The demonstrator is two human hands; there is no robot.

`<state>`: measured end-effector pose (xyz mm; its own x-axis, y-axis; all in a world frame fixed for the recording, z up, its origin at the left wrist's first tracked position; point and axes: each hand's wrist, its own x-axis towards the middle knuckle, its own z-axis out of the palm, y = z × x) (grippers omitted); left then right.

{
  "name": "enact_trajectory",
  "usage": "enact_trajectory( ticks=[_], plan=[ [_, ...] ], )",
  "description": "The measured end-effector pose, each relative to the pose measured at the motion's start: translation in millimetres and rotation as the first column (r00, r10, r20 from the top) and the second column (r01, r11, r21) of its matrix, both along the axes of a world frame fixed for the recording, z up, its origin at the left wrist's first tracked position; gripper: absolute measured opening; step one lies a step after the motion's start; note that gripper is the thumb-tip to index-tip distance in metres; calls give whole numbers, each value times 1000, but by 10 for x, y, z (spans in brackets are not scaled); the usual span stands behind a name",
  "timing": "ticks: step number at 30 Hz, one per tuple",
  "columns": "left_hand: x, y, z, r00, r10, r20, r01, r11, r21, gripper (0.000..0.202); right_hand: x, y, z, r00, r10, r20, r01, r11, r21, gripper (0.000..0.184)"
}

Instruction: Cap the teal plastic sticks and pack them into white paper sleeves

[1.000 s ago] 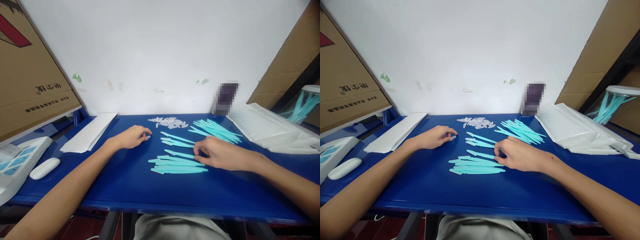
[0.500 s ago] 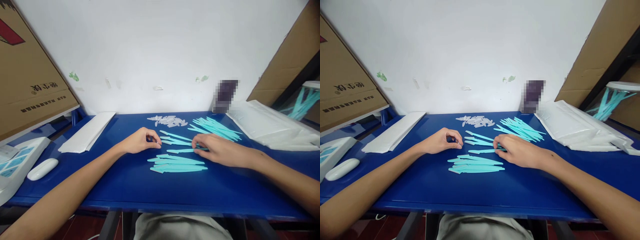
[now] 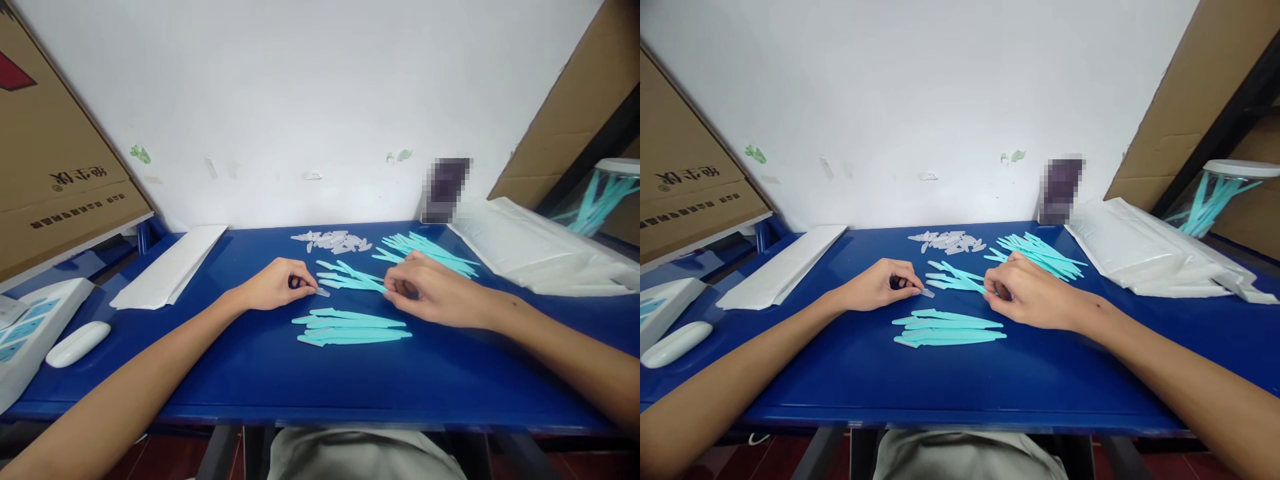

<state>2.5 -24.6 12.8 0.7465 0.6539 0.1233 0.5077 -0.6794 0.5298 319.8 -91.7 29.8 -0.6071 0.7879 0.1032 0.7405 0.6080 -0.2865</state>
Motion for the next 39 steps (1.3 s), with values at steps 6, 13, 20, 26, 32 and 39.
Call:
enact_trajectory(
  ticks=[6, 13, 20, 26, 32, 39],
  plan=[
    [77, -52, -34, 999, 13, 40, -14, 999, 37, 21, -3, -26, 37, 999, 31, 8, -30, 995, -94, 21],
    [66, -25, -28, 999, 21, 37, -25, 995, 93, 17, 43, 3, 35, 996, 64, 66, -63, 998, -22, 21],
    [35, 0, -24, 999, 7, 44, -9, 998, 60, 15, 70, 21, 28, 986, 59, 156, -59, 998, -4, 21],
    [15, 7, 2, 1000, 12, 14, -13, 999, 41, 16, 95, 41, 21, 978, 40, 205, -44, 999, 15, 23],
    [26, -7, 9, 1000, 2, 14, -2, 999, 44, 17, 54, 17, 20, 980, 31, 198, -34, 999, 15, 22],
    [179, -72, -24, 998, -53, 18, 50, 992, 118, 15, -48, -11, -28, 987, 79, 142, -89, 994, 62, 24]
  ],
)
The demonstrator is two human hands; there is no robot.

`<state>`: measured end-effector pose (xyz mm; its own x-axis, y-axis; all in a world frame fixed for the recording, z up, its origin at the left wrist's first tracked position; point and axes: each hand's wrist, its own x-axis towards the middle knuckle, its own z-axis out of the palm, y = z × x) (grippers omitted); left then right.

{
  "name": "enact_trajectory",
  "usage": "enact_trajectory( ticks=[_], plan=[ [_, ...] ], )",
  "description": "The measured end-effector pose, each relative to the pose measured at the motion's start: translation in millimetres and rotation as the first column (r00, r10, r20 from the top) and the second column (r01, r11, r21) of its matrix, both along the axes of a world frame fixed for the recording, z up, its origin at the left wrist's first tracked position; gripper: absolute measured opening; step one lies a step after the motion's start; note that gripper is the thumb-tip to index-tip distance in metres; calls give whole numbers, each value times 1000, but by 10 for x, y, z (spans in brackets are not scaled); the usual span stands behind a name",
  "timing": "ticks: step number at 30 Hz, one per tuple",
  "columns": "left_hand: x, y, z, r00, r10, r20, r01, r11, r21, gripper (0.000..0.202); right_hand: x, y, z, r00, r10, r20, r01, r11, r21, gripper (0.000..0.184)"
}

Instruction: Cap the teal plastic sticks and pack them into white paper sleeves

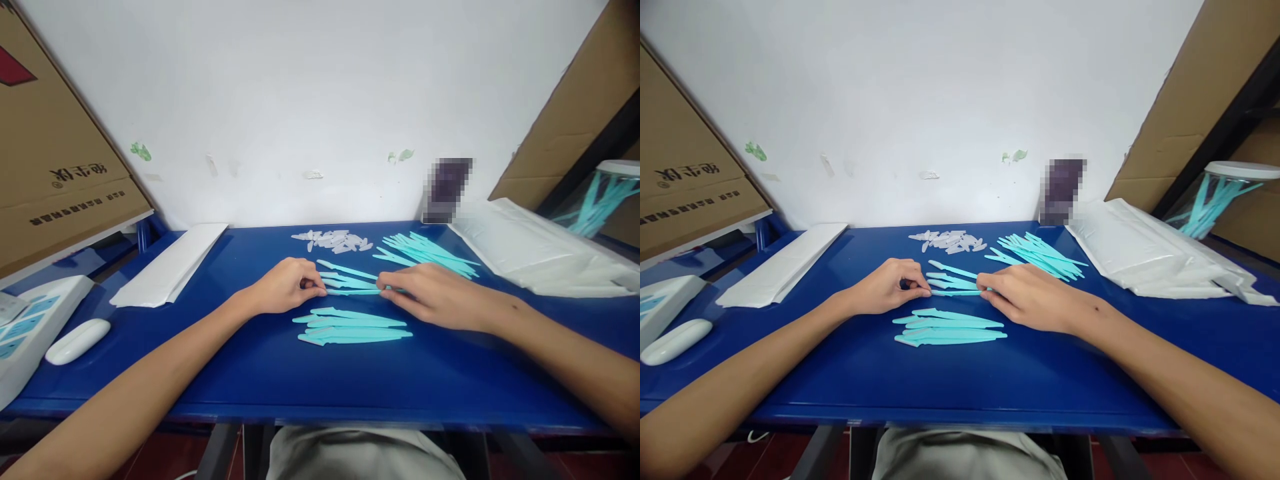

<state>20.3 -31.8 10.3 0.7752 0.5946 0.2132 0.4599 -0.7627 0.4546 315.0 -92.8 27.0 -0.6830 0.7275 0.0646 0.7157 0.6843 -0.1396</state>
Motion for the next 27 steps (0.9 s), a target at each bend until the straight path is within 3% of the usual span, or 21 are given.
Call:
enact_trajectory(
  ticks=[5, 9, 12, 17, 20, 27],
  plan=[
    [66, -70, -5, 999, -29, 31, 29, 1000, -5, 22, -48, 14, -85, 1000, 5, -3, -5, 998, 70, 29],
    [-20, 16, -49, 995, 101, 20, -103, 988, 118, 34, 5, 48, -104, 999, -35, -37, 42, 980, 193, 28],
    [-121, 166, -118, 979, 204, -19, -196, 957, 216, 42, 24, 31, -93, 996, 2, -93, 20, 972, 235, 31],
    [-202, 354, -169, 943, 253, -218, -223, 963, 155, 53, -37, -61, -70, 982, 153, -112, -148, 987, 57, 29],
    [-192, 365, -156, 922, 247, -297, -227, 969, 102, 56, -74, -90, -65, 980, 167, -110, -170, 985, -13, 29],
    [-191, 303, -101, 950, 233, -205, -187, 957, 220, 43, -57, -73, -67, 985, 138, -108, -145, 987, -65, 31]
  ],
)
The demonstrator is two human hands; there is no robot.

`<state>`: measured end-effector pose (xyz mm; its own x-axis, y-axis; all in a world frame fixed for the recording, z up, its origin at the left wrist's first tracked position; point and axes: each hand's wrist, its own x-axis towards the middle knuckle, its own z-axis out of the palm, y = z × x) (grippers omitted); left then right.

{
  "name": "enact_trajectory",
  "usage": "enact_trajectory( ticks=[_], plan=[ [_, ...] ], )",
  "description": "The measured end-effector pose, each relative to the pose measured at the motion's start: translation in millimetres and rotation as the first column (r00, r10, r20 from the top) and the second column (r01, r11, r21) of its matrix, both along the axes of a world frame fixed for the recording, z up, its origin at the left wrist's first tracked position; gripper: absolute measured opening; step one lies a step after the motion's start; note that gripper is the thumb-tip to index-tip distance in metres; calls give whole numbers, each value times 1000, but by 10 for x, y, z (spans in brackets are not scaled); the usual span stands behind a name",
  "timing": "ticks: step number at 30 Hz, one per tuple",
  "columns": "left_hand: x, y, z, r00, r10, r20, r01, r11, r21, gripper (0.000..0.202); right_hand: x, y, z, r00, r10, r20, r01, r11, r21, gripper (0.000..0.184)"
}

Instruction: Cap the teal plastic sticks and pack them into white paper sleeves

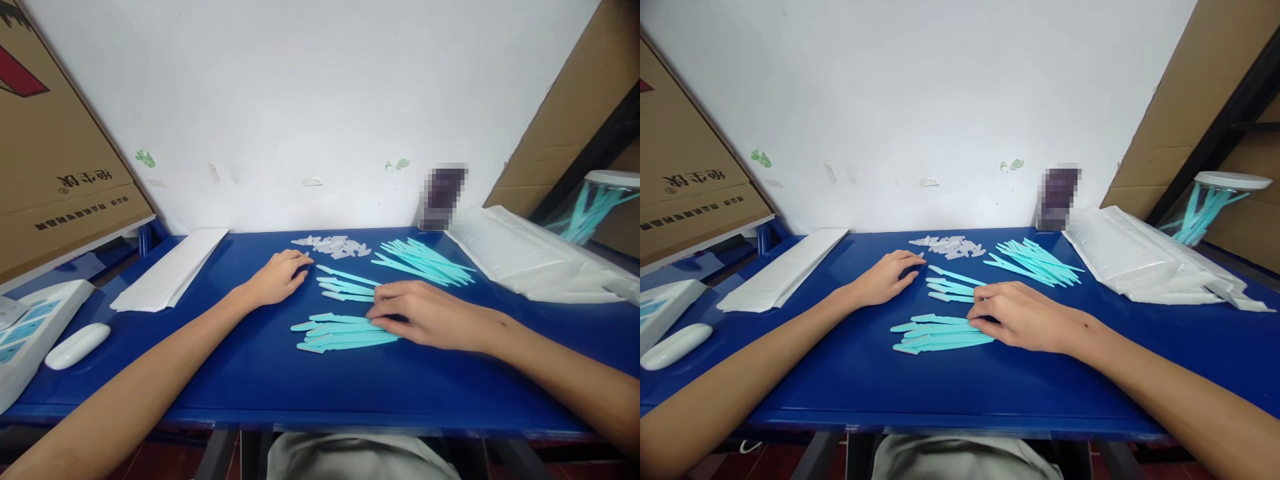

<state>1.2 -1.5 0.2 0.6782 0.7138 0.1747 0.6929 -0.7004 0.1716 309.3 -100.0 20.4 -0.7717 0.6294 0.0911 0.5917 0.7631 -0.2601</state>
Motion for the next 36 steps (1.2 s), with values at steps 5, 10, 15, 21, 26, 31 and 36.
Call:
enact_trajectory(
  ticks=[5, 10, 15, 21, 26, 31, 36],
  plan=[
    [-105, -5, 93, 994, -109, 19, 110, 994, -7, 38, 16, 22, 0, 1000, -18, 6, 18, 1000, -14, 31],
    [-155, 22, 110, 981, -76, 180, 96, 990, -102, 26, 14, 28, 11, 1000, -3, 2, 3, 1000, -26, 33],
    [-111, 4, 76, 952, -11, 306, 86, 969, -231, 19, 7, 9, 10, 1000, 7, 8, -7, 1000, -4, 32],
    [-80, -68, 175, 969, -26, 246, 117, 926, -360, 20, 14, 13, 23, 997, -29, 70, 23, 997, 79, 29],
    [-99, -87, 233, 981, -41, 188, 124, 883, -452, 34, 76, 46, -11, 993, -53, 104, 38, 990, 137, 28],
    [-108, -119, 218, 984, -8, 176, 90, 883, -462, 42, 130, 66, -42, 991, -74, 107, 61, 991, 120, 27],
    [-11, -258, 232, 979, -98, 179, 162, 908, -386, 36, 142, 73, -1, 987, -100, 123, 89, 992, 91, 20]
  ],
)
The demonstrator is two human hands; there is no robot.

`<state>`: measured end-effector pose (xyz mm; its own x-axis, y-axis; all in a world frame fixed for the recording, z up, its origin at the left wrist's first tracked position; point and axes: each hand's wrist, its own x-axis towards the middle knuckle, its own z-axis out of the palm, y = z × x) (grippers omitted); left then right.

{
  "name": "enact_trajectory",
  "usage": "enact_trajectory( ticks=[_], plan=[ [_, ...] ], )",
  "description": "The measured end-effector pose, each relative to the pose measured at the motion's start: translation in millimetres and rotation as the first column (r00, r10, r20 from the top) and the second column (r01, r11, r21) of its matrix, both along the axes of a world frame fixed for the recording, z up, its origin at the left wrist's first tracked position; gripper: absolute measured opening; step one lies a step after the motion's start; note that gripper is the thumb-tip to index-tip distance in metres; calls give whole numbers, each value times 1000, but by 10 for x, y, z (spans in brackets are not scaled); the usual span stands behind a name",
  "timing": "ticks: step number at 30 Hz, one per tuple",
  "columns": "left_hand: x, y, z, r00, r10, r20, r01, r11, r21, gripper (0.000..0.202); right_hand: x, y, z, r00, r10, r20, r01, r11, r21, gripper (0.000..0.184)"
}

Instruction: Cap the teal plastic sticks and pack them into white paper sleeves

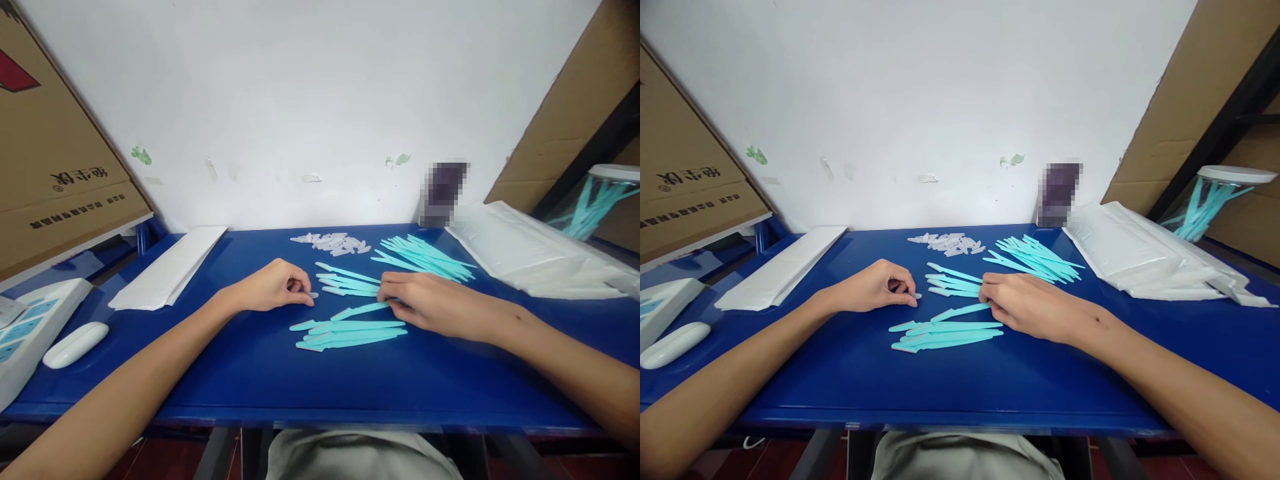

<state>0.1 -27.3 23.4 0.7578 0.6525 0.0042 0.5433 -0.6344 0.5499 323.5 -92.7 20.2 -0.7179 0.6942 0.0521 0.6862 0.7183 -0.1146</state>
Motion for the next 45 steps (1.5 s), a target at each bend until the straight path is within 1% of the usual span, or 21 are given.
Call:
enact_trajectory(
  ticks=[4, 7, 9, 11, 14, 17, 20, 23, 25, 28, 37, 42, 45],
  plan=[
    [95, -113, 8, 990, -56, 131, 47, 997, 66, 25, 3, -8, 70, 999, -30, -25, 28, 998, -64, 17],
    [130, -151, -4, 975, -64, 211, 56, 998, 42, 20, 31, -6, 114, 1000, -17, -19, 15, 994, -111, 17],
    [137, -156, -17, 978, -67, 200, 64, 998, 23, 19, 55, 2, 118, 1000, 4, -1, -4, 994, -111, 20],
    [139, -152, -31, 985, -89, 149, 79, 995, 67, 20, 67, 8, 102, 999, 22, 32, -20, 998, -59, 24],
    [140, -141, -50, 990, -129, 58, 117, 976, 185, 18, 43, -3, 66, 994, 25, 109, -33, 997, 70, 26],
    [144, -136, -62, 989, -142, 27, 133, 968, 211, 15, -2, -32, 58, 990, 8, 141, -24, 993, 116, 23],
    [144, -130, -68, 989, -140, 37, 130, 970, 204, 15, -21, -60, 92, 994, -34, 107, 27, 997, 68, 18],
    [140, -116, -73, 992, -113, 61, 100, 976, 192, 14, -10, -71, 139, 996, -68, 54, 70, 996, -49, 14],
    [137, -106, -76, 991, -105, 83, 88, 978, 190, 13, 4, -65, 157, 998, -61, 32, 64, 992, -105, 16],
    [134, -95, -83, 990, -102, 102, 80, 977, 198, 13, 26, -40, 154, 999, -42, 8, 43, 988, -146, 20],
    [134, -96, -87, 992, -92, 87, 74, 978, 196, 13, 81, -12, 154, 999, -39, 16, 41, 982, -183, 25],
    [133, -107, -84, 993, -82, 82, 67, 982, 177, 12, 87, -12, 166, 999, -44, 28, 48, 982, -182, 26],
    [132, -111, -81, 994, -87, 70, 73, 980, 188, 14, 92, -11, 160, 999, -32, 28, 36, 985, -169, 24]
  ],
)
